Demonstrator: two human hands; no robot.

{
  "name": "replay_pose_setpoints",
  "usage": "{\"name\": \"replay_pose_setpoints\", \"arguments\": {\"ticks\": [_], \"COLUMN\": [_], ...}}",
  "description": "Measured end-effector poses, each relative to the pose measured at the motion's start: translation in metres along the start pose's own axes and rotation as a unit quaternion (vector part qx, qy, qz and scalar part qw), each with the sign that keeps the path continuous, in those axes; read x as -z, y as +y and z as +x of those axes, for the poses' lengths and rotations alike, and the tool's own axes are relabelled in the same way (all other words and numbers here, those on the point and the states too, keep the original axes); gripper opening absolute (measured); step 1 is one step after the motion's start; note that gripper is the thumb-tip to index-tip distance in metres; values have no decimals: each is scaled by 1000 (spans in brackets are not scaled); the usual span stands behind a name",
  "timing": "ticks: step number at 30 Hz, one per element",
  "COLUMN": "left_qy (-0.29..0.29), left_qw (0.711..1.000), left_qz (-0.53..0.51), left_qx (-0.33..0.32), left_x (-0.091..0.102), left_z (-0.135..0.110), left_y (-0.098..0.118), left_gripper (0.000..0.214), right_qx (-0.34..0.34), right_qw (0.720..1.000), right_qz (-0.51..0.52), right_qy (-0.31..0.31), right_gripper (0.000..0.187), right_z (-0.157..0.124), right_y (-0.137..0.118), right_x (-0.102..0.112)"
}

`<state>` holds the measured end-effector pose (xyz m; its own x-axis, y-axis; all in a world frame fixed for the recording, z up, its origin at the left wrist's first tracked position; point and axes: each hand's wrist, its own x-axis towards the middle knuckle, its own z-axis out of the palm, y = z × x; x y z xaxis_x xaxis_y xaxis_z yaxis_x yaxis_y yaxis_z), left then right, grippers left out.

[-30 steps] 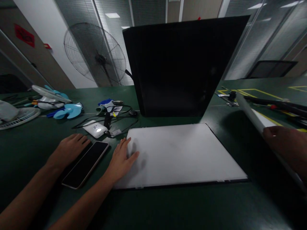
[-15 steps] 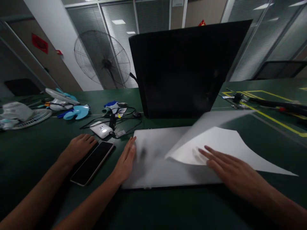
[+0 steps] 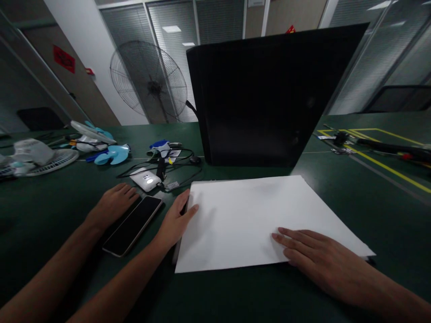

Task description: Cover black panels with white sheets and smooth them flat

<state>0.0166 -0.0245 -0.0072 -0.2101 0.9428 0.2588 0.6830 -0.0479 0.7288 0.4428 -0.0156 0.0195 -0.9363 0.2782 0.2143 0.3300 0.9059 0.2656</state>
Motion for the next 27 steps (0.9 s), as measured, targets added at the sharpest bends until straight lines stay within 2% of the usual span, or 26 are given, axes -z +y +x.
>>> {"name": "replay_pose_setpoints", "arguments": {"ticks": [3,5,7,9,11,13,15,17,20,22,24,27], "left_qy": [-20,-24,-22,-19,-12,-7,-11,-23,-40,-49,-60,-68], "left_qw": [1000,999,997,995,994,992,991,989,987,985,982,978], "left_qz": [18,46,72,91,106,122,136,145,155,166,180,195], "left_qx": [6,0,-14,-27,-29,-19,-3,6,-7,-17,-17,-17], "left_x": [1,3,5,6,7,7,7,6,4,2,1,1], "left_z": [1,1,3,6,9,11,12,12,12,11,11,11], "left_y": [-2,-2,-1,-1,0,1,2,3,3,4,4,3], "left_gripper": [66,65,59,52,50,51,54,57,57,55,54,52], "right_qx": [-12,-41,-109,-229,-366,-472,-536,-578,-622,-645,-658,-642], "right_qw": [999,996,990,971,930,879,835,801,756,710,672,654], "right_qz": [39,77,93,63,14,0,28,74,189,282,341,396], "right_qy": [-9,-10,-8,-1,-13,-63,-121,-140,-83,-28,14,65], "right_gripper": [35,37,45,55,67,79,87,93,100,101,93,71], "right_z": [6,5,-1,-13,-27,-40,-49,-53,-52,-51,-53,-60], "right_y": [-1,2,11,27,47,64,74,77,77,79,84,95], "right_x": [6,5,-1,-10,-17,-21,-21,-21,-24,-25,-25,-17]}}
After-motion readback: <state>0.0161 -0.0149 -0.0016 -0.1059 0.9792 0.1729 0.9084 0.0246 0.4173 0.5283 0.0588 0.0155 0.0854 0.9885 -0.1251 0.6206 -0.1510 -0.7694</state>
